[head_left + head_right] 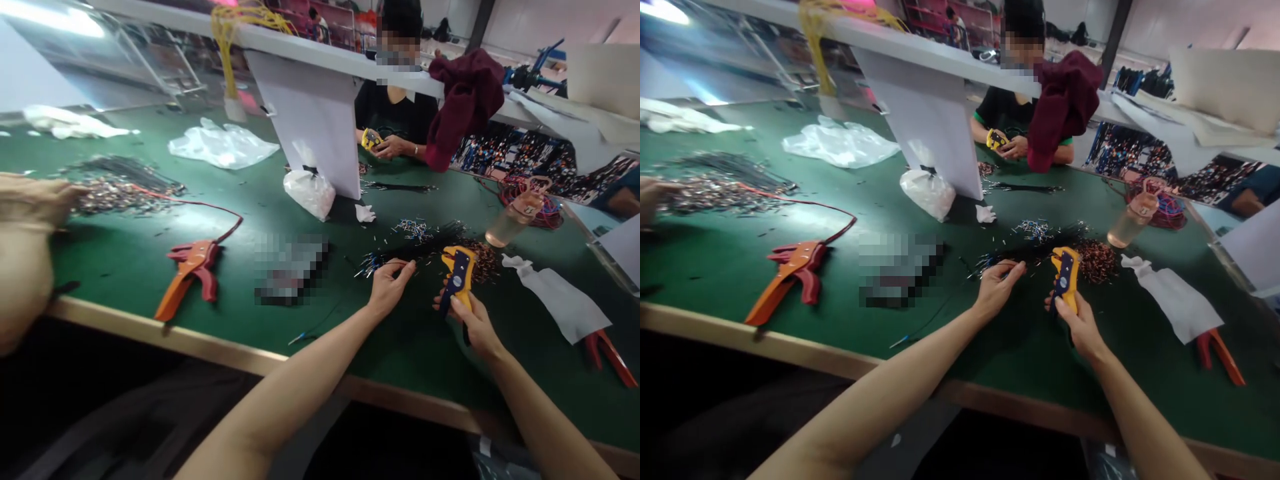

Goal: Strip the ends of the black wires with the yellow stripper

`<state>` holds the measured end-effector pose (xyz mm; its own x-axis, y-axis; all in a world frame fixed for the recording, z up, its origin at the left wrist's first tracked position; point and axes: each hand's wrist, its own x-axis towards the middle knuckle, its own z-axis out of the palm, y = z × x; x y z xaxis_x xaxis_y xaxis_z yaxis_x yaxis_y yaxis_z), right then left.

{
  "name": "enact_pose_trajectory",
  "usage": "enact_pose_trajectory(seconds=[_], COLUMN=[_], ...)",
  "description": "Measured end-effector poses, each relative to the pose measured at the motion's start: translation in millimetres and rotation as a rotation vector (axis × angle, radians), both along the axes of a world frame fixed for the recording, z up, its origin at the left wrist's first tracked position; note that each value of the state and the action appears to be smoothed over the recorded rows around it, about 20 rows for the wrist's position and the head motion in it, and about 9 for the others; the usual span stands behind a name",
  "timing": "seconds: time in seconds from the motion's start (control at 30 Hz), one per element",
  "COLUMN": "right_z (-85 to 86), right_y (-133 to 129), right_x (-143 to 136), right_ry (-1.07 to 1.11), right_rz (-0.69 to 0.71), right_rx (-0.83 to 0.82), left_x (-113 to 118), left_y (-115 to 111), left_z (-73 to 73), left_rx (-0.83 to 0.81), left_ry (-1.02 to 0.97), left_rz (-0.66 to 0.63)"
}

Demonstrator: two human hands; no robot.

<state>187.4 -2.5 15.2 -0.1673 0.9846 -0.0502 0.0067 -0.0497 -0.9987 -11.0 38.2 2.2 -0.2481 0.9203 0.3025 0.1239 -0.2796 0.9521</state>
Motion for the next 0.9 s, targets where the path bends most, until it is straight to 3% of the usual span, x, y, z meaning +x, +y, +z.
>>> enact_pose_trajectory(seconds=[0.13,0.5,0.9], right_z=[-5.7,0.8,2.4], right_y=[-4,-6,-7], right_x=[-9,-7,-11], right_ry=[-0.03,-0.192,-0.256], right_rz=[0.002,0.01,0.009], right_rx=[0.03,0.151,0.244], left_x=[3,25,33], left_y=[-2,-16,-21], left_z=[0.2,5.2,12.0], left_rx=[0.029,0.155,0.203], left_ry=[0.033,0.022,0.012], left_rz=[0.002,-0.067,-0.078])
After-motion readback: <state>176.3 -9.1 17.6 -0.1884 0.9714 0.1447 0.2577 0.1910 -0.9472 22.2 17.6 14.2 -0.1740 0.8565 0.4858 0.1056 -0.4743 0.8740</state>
